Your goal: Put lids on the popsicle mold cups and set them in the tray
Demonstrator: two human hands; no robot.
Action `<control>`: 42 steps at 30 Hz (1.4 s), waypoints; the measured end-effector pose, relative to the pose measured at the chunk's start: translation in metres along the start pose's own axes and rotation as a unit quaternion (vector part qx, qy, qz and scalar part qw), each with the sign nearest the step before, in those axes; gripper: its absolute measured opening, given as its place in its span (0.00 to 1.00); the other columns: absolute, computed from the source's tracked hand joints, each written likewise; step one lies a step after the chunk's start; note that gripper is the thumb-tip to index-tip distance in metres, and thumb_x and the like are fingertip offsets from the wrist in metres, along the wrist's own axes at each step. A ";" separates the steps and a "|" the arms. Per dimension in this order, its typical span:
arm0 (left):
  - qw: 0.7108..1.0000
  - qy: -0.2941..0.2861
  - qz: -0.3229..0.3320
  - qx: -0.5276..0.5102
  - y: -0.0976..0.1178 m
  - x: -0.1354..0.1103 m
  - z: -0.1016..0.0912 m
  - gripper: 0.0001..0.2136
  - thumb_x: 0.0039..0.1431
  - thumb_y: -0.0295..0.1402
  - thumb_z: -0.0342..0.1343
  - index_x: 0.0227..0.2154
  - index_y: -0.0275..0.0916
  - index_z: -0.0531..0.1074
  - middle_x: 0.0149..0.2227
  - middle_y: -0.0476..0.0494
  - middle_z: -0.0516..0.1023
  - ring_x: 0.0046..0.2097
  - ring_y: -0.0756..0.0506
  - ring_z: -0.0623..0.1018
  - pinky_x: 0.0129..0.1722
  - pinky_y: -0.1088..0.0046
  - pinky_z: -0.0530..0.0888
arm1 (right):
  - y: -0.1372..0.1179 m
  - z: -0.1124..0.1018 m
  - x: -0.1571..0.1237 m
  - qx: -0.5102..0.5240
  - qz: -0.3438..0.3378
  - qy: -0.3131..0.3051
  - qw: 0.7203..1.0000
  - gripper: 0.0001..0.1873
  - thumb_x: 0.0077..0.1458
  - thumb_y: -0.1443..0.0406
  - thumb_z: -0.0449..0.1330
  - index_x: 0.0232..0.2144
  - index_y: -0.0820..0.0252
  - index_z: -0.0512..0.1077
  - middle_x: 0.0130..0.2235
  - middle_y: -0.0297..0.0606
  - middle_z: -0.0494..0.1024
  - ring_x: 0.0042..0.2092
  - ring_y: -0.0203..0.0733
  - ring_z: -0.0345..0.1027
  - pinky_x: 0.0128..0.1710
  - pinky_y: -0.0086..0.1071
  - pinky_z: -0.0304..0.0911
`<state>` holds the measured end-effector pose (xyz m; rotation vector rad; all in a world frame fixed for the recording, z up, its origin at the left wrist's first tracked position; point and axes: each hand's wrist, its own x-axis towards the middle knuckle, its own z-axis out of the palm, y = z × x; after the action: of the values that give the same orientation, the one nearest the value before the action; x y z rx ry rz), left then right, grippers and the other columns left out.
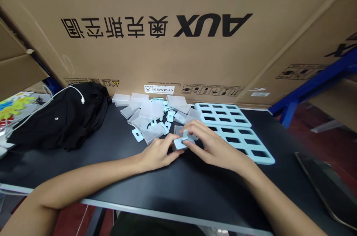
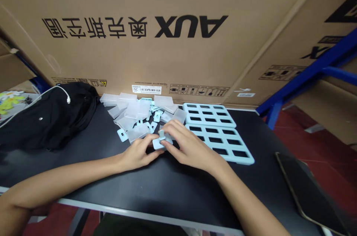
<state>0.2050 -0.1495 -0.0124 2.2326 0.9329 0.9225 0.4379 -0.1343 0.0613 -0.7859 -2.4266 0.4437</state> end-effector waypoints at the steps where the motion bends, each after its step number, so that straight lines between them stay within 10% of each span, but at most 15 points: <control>1: 1.000 0.026 0.006 -0.002 0.001 0.004 0.002 0.16 0.71 0.39 0.57 0.56 0.41 0.66 0.40 0.46 0.83 0.38 0.45 0.85 0.38 0.70 0.79 | 0.001 0.002 -0.001 -0.026 0.006 0.022 0.999 0.11 0.70 0.62 0.55 0.53 0.53 0.68 0.50 0.45 0.76 0.53 0.49 0.71 0.52 0.44 0.69; 7: 0.990 0.130 0.047 -0.008 0.003 0.032 0.017 0.15 0.69 0.40 0.60 0.53 0.41 0.69 0.39 0.45 0.83 0.36 0.45 0.84 0.36 0.71 0.79 | -0.003 0.028 -0.003 -0.141 0.092 0.171 0.971 0.32 0.60 0.52 0.65 0.61 0.55 0.61 0.50 0.48 0.78 0.49 0.56 0.76 0.41 0.45 0.74; 10: 0.986 0.143 0.084 -0.005 0.002 0.034 0.018 0.14 0.69 0.38 0.60 0.53 0.41 0.68 0.42 0.44 0.82 0.38 0.45 0.84 0.38 0.70 0.80 | -0.002 0.035 -0.003 -0.133 0.131 0.177 0.966 0.27 0.60 0.54 0.64 0.56 0.56 0.64 0.48 0.47 0.78 0.42 0.52 0.78 0.36 0.41 0.73; 15: 0.977 0.164 0.137 -0.003 0.003 0.024 0.016 0.14 0.67 0.37 0.62 0.50 0.40 0.65 0.48 0.38 0.80 0.47 0.43 0.81 0.38 0.70 0.80 | 0.037 0.005 0.006 -0.170 0.148 0.247 0.942 0.15 0.64 0.52 0.60 0.44 0.55 0.68 0.39 0.40 0.78 0.28 0.41 0.68 0.34 0.38 0.68; 18: 0.972 0.115 0.197 0.049 0.006 0.020 0.016 0.04 0.68 0.31 0.56 0.41 0.40 0.66 0.40 0.42 0.80 0.42 0.45 0.80 0.39 0.69 0.78 | 0.088 -0.020 0.018 -0.219 0.183 0.311 0.907 0.19 0.62 0.48 0.59 0.44 0.56 0.68 0.41 0.44 0.77 0.38 0.49 0.71 0.44 0.43 0.68; 26: 0.906 -0.179 0.300 0.241 0.005 0.016 0.021 0.02 0.67 0.31 0.54 0.38 0.41 0.70 0.40 0.44 0.79 0.41 0.45 0.77 0.30 0.67 0.70 | 0.191 -0.017 0.021 -0.239 0.287 0.231 0.898 0.31 0.63 0.44 0.52 0.53 0.63 0.65 0.51 0.60 0.73 0.57 0.64 0.65 0.55 0.54 0.64; 42: 0.939 -0.040 0.089 0.329 0.003 0.021 0.018 0.18 0.65 0.36 0.56 0.55 0.34 0.70 0.62 0.29 0.70 0.70 0.26 0.62 0.66 0.45 0.66 | 0.191 -0.003 0.015 -0.236 0.321 0.132 0.908 0.46 0.60 0.50 0.53 0.66 0.84 0.49 0.60 0.77 0.67 0.61 0.73 0.63 0.59 0.57 0.60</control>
<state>0.2308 -0.1393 -0.0136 2.9321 1.1346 0.6408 0.5124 0.0234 -0.0175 -1.7485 -1.9867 -0.0373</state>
